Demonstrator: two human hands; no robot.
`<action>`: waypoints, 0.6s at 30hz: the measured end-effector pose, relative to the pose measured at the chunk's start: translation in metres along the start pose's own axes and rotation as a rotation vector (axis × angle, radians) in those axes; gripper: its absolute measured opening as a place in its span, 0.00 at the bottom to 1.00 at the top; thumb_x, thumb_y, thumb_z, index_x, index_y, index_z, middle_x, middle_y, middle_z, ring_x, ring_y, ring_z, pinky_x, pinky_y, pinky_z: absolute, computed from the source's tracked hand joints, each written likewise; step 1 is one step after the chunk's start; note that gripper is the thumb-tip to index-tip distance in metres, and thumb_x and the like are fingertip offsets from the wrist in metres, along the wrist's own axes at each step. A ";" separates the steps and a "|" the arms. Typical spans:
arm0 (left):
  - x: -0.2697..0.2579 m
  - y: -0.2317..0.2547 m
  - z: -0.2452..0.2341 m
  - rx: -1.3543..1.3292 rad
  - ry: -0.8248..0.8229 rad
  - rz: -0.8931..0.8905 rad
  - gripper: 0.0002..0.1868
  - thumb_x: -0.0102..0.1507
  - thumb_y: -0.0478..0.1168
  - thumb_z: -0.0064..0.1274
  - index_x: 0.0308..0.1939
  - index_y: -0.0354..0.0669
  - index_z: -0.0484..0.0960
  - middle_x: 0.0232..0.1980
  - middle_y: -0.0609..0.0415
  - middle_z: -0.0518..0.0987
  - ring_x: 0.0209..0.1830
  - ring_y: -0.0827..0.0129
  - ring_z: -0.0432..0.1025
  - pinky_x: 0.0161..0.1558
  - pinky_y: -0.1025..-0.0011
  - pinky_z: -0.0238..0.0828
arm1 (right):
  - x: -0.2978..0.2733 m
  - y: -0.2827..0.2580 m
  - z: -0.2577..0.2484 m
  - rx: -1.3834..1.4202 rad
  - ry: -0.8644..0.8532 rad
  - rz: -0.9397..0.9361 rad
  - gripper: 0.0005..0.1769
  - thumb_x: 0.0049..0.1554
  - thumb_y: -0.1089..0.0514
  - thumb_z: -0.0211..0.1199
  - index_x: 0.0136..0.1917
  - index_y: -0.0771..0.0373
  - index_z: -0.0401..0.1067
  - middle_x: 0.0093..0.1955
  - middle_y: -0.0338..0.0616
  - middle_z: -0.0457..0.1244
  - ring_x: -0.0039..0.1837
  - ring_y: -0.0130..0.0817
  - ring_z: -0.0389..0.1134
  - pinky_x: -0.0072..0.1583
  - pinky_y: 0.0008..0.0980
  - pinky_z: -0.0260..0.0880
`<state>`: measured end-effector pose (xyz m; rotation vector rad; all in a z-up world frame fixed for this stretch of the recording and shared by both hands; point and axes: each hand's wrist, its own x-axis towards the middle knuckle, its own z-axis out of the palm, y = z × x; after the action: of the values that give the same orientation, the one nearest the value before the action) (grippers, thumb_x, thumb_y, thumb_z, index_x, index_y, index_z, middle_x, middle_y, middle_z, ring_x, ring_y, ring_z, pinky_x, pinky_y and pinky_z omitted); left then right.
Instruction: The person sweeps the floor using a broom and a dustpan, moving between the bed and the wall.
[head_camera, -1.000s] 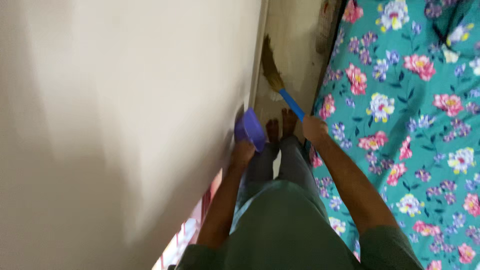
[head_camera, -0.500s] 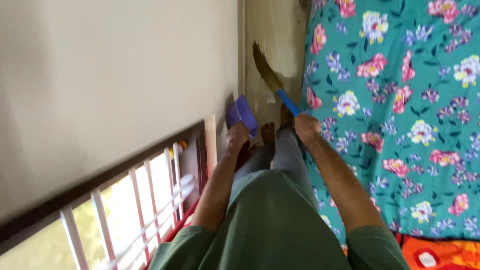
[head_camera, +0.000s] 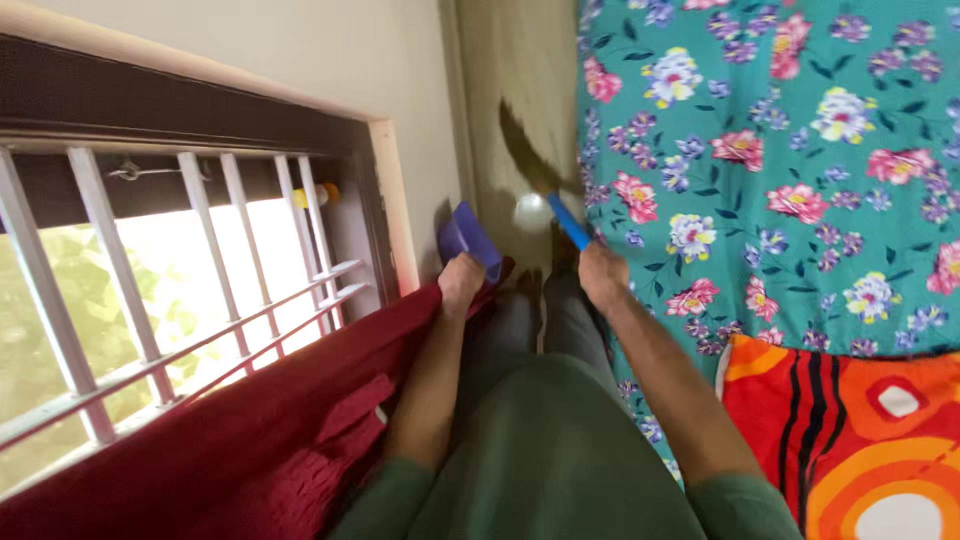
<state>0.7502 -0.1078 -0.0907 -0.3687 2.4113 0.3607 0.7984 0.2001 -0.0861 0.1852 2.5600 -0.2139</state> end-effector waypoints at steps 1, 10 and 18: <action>-0.002 -0.001 0.002 -0.002 0.014 0.021 0.18 0.64 0.49 0.47 0.40 0.38 0.84 0.44 0.31 0.83 0.47 0.42 0.79 0.51 0.52 0.75 | -0.010 0.003 0.007 -0.016 0.019 0.016 0.10 0.61 0.58 0.55 0.49 0.60 0.77 0.45 0.48 0.72 0.46 0.45 0.76 0.46 0.44 0.77; -0.094 -0.041 0.080 -0.124 0.046 0.127 0.17 0.68 0.45 0.46 0.44 0.37 0.85 0.46 0.31 0.83 0.51 0.40 0.78 0.55 0.50 0.77 | -0.176 -0.002 0.109 0.025 -0.021 0.146 0.15 0.67 0.54 0.49 0.52 0.59 0.76 0.45 0.49 0.72 0.48 0.49 0.76 0.47 0.49 0.77; -0.176 -0.074 0.128 -0.034 -0.161 0.103 0.20 0.64 0.47 0.51 0.52 0.35 0.82 0.54 0.31 0.80 0.56 0.39 0.75 0.57 0.49 0.73 | -0.273 0.006 0.180 0.066 -0.050 0.236 0.15 0.60 0.52 0.53 0.53 0.56 0.77 0.53 0.52 0.70 0.56 0.59 0.72 0.55 0.60 0.72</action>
<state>0.9804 -0.1018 -0.0833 -0.2217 2.2739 0.4604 1.1209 0.1477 -0.0875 0.4965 2.4567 -0.2097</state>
